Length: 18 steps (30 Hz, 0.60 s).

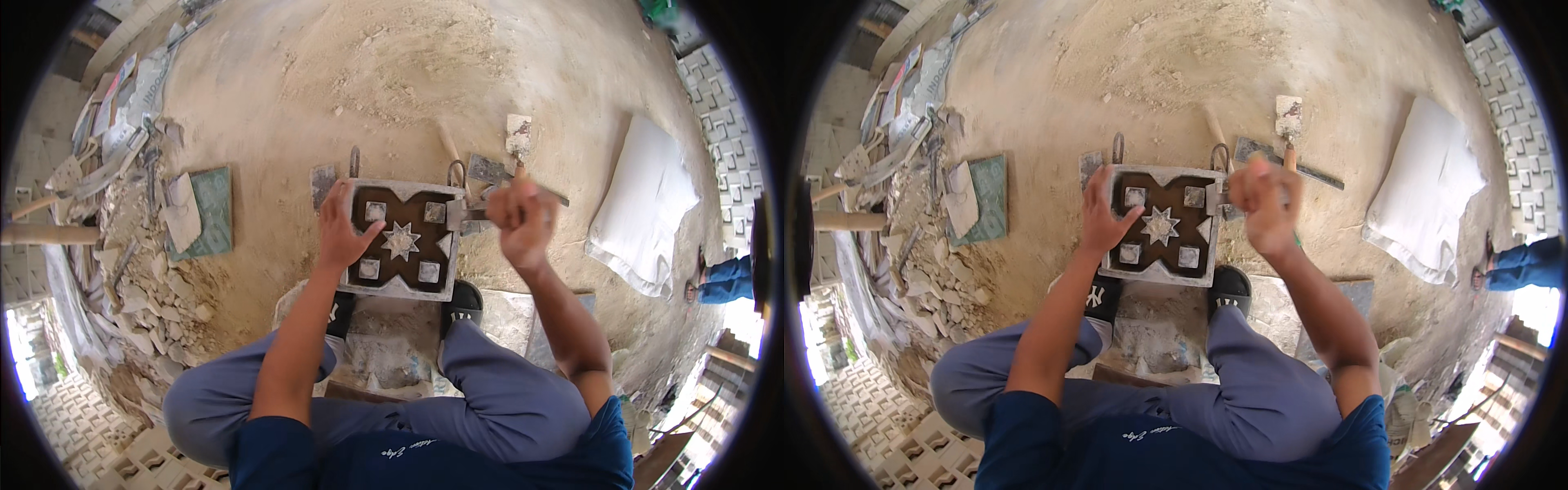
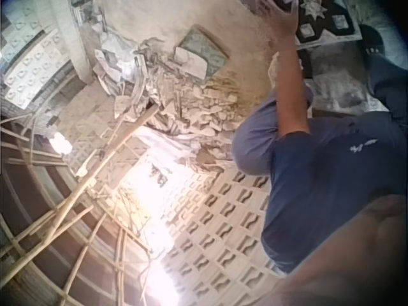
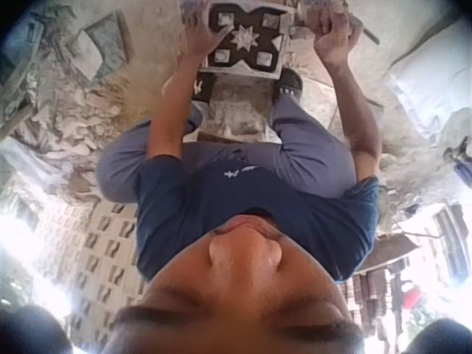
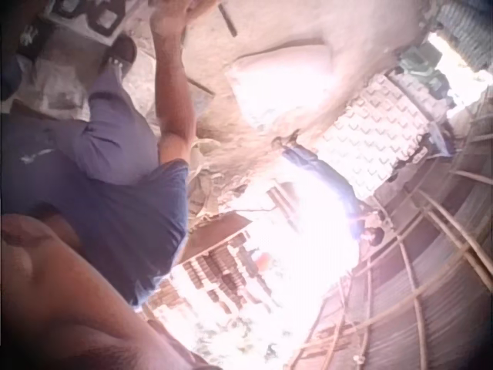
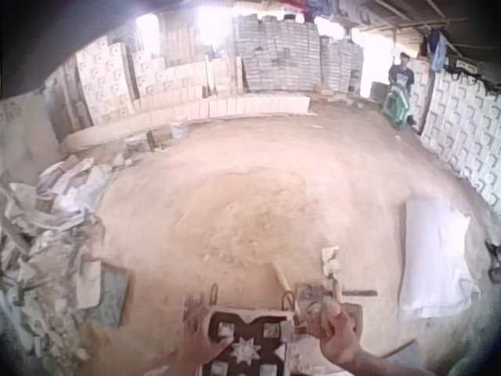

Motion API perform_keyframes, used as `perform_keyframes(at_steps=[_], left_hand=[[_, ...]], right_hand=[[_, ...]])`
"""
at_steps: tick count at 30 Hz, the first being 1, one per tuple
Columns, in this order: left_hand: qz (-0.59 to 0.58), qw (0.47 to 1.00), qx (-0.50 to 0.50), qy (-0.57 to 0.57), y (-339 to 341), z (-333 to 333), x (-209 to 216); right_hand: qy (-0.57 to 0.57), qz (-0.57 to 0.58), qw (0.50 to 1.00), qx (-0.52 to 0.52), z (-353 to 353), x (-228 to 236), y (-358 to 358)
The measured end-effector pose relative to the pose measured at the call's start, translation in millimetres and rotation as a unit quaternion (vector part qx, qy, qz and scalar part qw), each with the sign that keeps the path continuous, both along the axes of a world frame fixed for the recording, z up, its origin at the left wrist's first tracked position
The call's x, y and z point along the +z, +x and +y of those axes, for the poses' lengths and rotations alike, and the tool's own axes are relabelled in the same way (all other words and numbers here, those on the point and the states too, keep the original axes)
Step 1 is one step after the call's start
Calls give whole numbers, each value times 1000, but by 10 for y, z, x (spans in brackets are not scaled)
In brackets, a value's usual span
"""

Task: The person cleans sand and debris from a star-patterned tile mold and then uses a small chisel and a wooden mallet to carve or clear out the interior details of the tile.

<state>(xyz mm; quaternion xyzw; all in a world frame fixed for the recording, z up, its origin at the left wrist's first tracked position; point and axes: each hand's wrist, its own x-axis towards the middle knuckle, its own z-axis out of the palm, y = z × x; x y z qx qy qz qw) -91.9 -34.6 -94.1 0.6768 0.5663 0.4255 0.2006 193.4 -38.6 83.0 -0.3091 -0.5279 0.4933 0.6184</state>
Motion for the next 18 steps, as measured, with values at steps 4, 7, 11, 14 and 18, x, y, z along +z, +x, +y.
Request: perform_keyframes(at_steps=[4,7,11,14,18], left_hand=[[87,994,-63,-36,-88,49,183],[20,995,-88,-35,-113,29,195],[119,988,-74,-61,-108,-5,236],[111,989,-61,-83,-106,-30,254],[99,981,-60,-153,-54,-62,339]], right_hand=[[-24,26,999,-27,-12,602,6],[-61,-6,998,17,-29,905,-43],[-75,-39,995,54,-58,1286,-221],[-87,-56,993,53,-69,1531,-369],[-85,-27,996,14,-128,1434,-553]])
